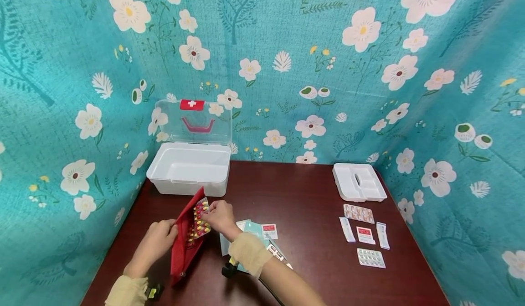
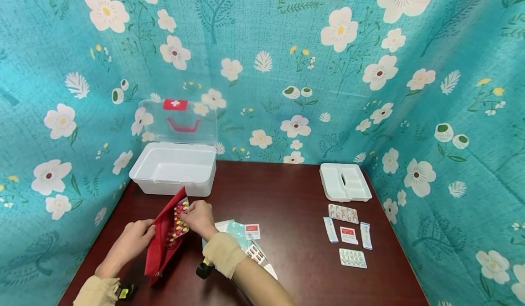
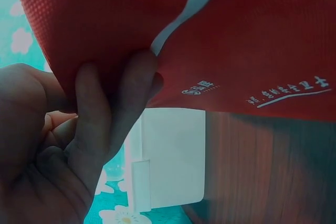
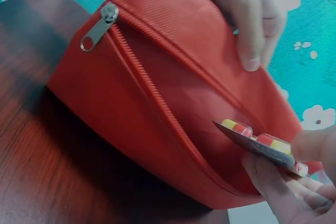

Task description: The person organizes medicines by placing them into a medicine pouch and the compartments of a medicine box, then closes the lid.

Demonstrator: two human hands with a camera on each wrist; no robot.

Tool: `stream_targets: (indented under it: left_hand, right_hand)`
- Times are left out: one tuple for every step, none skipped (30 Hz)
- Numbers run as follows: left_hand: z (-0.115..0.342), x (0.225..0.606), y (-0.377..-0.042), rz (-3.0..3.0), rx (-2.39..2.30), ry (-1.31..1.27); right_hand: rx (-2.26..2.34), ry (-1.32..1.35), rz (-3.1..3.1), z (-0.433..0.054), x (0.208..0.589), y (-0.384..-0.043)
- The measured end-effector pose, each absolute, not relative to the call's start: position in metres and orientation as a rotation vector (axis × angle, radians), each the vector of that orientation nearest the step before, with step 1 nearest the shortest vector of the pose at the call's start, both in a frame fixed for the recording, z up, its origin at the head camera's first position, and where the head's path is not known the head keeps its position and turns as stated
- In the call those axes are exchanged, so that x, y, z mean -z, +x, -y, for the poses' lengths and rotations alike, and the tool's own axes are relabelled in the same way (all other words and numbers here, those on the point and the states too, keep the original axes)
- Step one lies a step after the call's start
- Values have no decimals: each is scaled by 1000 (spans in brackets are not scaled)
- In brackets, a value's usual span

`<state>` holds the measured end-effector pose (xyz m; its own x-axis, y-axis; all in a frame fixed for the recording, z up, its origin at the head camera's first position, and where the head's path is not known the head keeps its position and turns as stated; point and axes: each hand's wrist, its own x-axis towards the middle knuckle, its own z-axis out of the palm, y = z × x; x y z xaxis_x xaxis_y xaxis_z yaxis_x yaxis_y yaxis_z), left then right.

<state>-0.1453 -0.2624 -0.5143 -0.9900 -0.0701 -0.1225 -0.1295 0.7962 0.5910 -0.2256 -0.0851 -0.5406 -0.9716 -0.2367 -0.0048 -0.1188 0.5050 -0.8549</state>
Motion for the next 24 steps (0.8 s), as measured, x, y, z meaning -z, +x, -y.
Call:
stream_targets:
  left_hand:
    - [262, 515, -145, -2893, -956, -154]
    - [262, 516, -145, -2901, -954, -145]
    - [262, 517, -145, -2913, -954, -132]
    - [262, 517, -146, -2921, -958, -126]
    - [262, 518, -146, -2928, -960, -117]
    - [261, 518, -146, -2932, -963, -112]
    - [261, 517, -145, -2936, -964, -107]
    - [261, 517, -145, -2939, -968, -102]
    - [261, 516, -145, -2941, -971, -99]
    - [262, 516, -144, -2942, -974, -97]
    - [262, 515, -144, -2945, -971, -92]
    - [262, 515, -143, -2946, -969, -90]
    - [262, 514, -143, -2947, -965, -87]
    - [262, 514, -143, -2951, -960, -84]
    - [262, 514, -144, -2952, -956, -83]
    - [262, 514, -144, -2952, -953, -84]
    - [262, 514, -144, -2952, -950, -86]
    - [262, 514, -144, -2950, -951, -88]
    - [262, 514, -144, -2949, -951, -89]
    - [262, 514, -144, -2947, -951, -93]
    - [262, 515, -144, -2943, -954, -100]
    - [262, 515, -144, -2941, -958, -99]
    - [262, 516, -144, -2938, -961, -104]
    - [262, 516, -144, -2934, -965, -108]
  right_hand:
    - [1450, -318, -2637, 87, 542, -225]
    - [1423, -320, -2658, 89, 544, -225]
    - [1400, -327, -2682, 91, 546, -224]
    - [1385, -329, -2696, 93, 546, -223]
    - [1372, -339, -2711, 94, 547, -223]
    - [1362, -349, -2716, 96, 547, -222]
    - [1350, -368, -2726, 97, 547, -221]
    - [1336, -379, -2726, 98, 548, -220]
    - [1328, -394, -2718, 99, 549, -220]
    - [1319, -407, -2708, 100, 549, -219]
    - [1311, -427, -2701, 101, 550, -219]
    - [1303, -436, -2685, 101, 550, -219]
    - [1304, -447, -2669, 100, 550, -219]
    - [1316, -449, -2642, 98, 550, -219]
    - [1333, -459, -2623, 97, 549, -219]
    - [1355, -471, -2604, 94, 548, -219]
    - [1378, -478, -2586, 92, 547, -220]
    - [1402, -483, -2572, 89, 546, -221]
    - [1430, -495, -2559, 85, 545, -222]
    - [1457, -498, -2546, 81, 544, -224]
    - [1478, -501, -2538, 77, 543, -225]
    - [1497, -501, -2530, 72, 541, -227]
    - [1510, -496, -2527, 67, 540, -229]
    - [1526, -500, -2529, 61, 539, -232]
